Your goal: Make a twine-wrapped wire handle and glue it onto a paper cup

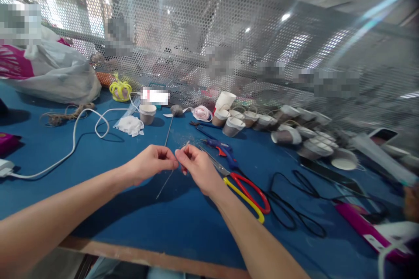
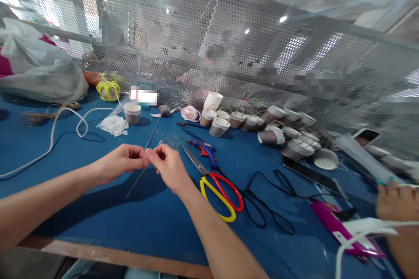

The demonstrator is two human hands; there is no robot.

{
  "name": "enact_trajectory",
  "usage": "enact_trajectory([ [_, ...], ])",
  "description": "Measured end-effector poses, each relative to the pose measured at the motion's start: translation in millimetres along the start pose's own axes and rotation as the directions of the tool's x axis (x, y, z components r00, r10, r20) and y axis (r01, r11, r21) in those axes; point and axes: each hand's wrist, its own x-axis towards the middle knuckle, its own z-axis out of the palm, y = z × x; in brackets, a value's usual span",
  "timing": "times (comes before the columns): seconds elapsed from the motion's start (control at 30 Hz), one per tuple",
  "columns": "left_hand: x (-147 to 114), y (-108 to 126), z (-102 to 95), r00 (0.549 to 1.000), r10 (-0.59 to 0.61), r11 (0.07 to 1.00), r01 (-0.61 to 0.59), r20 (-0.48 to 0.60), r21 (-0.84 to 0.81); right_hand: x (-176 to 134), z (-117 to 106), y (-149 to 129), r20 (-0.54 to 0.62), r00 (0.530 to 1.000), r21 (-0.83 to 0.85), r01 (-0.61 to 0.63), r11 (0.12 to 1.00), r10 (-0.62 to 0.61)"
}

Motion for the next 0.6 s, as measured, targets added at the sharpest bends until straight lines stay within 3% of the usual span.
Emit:
enact_trajectory([
  [0.07, -0.6, 1.1, -0.6, 0.997, -0.056, 0.993, 0.062, 0.053, -0.103, 1.0, -1.1, 1.2, 0.079, 0.997, 0.133, -0.012, 0.991, 0.001],
  [0.13, -0.6, 1.4, -1.4, 0.995, -0.065, 0.986, 0.076, 0.076, -0.151, 1.7, -2.3, 1.8, 0.108, 0.994, 0.159, -0.006, 0.987, -0.011],
  [0.3, 0.1, 1.0, -2.8, 0.997, -0.035, 0.994, 0.041, 0.064, -0.098, 1.4, -3.9, 0.8, 0.025, 0.999, -0.036, 0.043, 0.998, -0.042],
  [0.47, -0.5, 0.9, -2.9, 0.998, -0.04, 0.996, 0.043, 0.038, -0.081, 1.6, -4.2, -0.6, -0.013, 1.0, -0.116, 0.027, 0.993, -0.029],
  [0.6, 0.3, -1.7, -3.9, 0.999, 0.025, 0.997, -0.027, 0.028, 0.073, 2.5, -3.6, -0.6, -0.023, 0.999, -0.168, 0.03, 0.985, -0.034],
])
